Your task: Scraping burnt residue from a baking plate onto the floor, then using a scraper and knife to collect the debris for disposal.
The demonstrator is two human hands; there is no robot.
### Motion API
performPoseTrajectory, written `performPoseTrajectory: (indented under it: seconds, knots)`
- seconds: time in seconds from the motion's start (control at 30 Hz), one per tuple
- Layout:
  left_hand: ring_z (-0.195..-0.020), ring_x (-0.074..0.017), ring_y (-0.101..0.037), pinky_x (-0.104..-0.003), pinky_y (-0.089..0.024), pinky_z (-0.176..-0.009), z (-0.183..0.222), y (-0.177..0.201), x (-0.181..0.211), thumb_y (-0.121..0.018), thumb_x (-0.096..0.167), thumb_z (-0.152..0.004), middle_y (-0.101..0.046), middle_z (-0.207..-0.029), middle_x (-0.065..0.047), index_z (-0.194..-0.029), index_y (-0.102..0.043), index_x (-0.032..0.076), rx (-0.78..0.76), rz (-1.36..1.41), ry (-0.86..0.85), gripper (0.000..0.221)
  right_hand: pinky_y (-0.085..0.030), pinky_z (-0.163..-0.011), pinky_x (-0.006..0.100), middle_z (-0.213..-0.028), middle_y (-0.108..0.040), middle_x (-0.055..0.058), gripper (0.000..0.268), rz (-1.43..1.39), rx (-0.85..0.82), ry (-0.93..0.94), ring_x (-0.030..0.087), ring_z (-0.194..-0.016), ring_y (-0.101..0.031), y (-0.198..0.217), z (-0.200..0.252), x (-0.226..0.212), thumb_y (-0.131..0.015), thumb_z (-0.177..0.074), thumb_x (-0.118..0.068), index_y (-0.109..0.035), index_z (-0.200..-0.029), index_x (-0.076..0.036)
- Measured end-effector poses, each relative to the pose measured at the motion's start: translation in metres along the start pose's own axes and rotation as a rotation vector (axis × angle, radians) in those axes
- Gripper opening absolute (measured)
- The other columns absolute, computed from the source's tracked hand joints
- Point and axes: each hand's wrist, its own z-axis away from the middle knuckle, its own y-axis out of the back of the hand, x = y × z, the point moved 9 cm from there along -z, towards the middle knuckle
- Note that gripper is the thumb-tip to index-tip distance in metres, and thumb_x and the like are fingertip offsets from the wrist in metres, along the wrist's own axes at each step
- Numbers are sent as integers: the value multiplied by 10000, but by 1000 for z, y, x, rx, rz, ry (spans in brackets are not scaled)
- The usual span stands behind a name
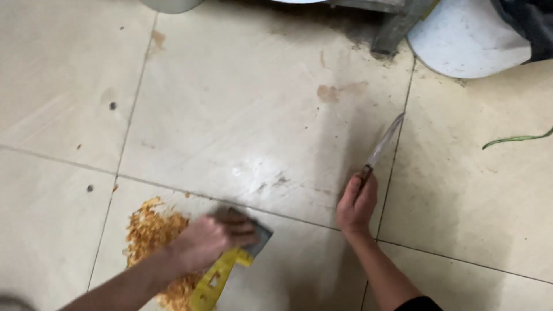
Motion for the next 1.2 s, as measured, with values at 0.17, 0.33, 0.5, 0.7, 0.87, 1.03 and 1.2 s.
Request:
performPoseTrajectory:
  seconds: [0.17, 0.33, 0.5, 0.7, 0.87, 1.03, 1.2]
  knots:
    - [-1282, -317, -731, -481, -604, -1030, 47, -22, 36, -503, 283, -1139, -838, -1283, -27, -1449, -753, 235, 56, 246, 154, 401, -481, -891, 489, -1018, -538, 147, 359, 39, 18, 55, 384, -908, -579, -6, 3, 17, -379, -1316, -330, -553, -1199, -38]
    - [-814, -392, -860, -533, -715, -786, 177, -137, -114, -625, -37, -987, -809, -760, -179, -948, -900, 23, -74, 35, 915, 284, -430, -915, 533, -1050, -491, 138, 337, 65, -23, 173, 365, -919, -526, -3, -2, 6, -320, -1327, -304, -503, -1221, -42]
    - [-1009, -394, -844, -545, -680, -941, 254, -56, -209, -699, 268, -951, -862, -1008, -69, -1451, -785, 455, 330, 169, 1342, 541, -430, -915, 547, -1006, -505, 172, 316, 48, -158, 255, 408, -882, -519, -18, 89, -54, -358, -1299, -239, -549, -1192, -11]
    - [-1040, -320, -854, -493, -663, -985, 138, -71, -96, -726, 336, -928, -860, -983, 5, -1339, -795, 465, 211, 221, 1193, 436, -440, -893, 549, -944, -531, 93, 374, 129, -380, 425, 396, -888, -572, -41, 130, -78, -373, -1204, -400, -583, -1080, -117]
    - [-951, -298, -872, -443, -716, -851, 119, 8, 23, -786, 53, -1012, -882, -1198, -148, -1526, -753, 267, 289, 142, 741, 558, -427, -936, 572, -985, -528, 91, 387, 192, -398, 402, 394, -935, -572, -44, 133, -74, -328, -1213, -418, -558, -1099, -128]
    - [-741, -158, -828, -258, -704, -679, 207, 14, 1, -721, -25, -958, -903, -962, -110, -1525, -765, 108, 472, 913, 1192, 584, -413, -991, 550, -1026, -538, 66, 376, 224, -451, 336, 373, -994, -590, -47, 132, -69, -325, -1227, -402, -550, -1094, -132]
    - [-1063, -419, -840, -562, -672, -945, 373, -136, -137, -733, 260, -959, -868, -1114, -131, -1564, -736, 395, 474, 350, 1612, 620, -397, -984, 560, -998, -511, 60, 404, 154, -408, 347, 385, -975, -571, -47, 135, -62, -314, -1237, -445, -531, -1108, -130]
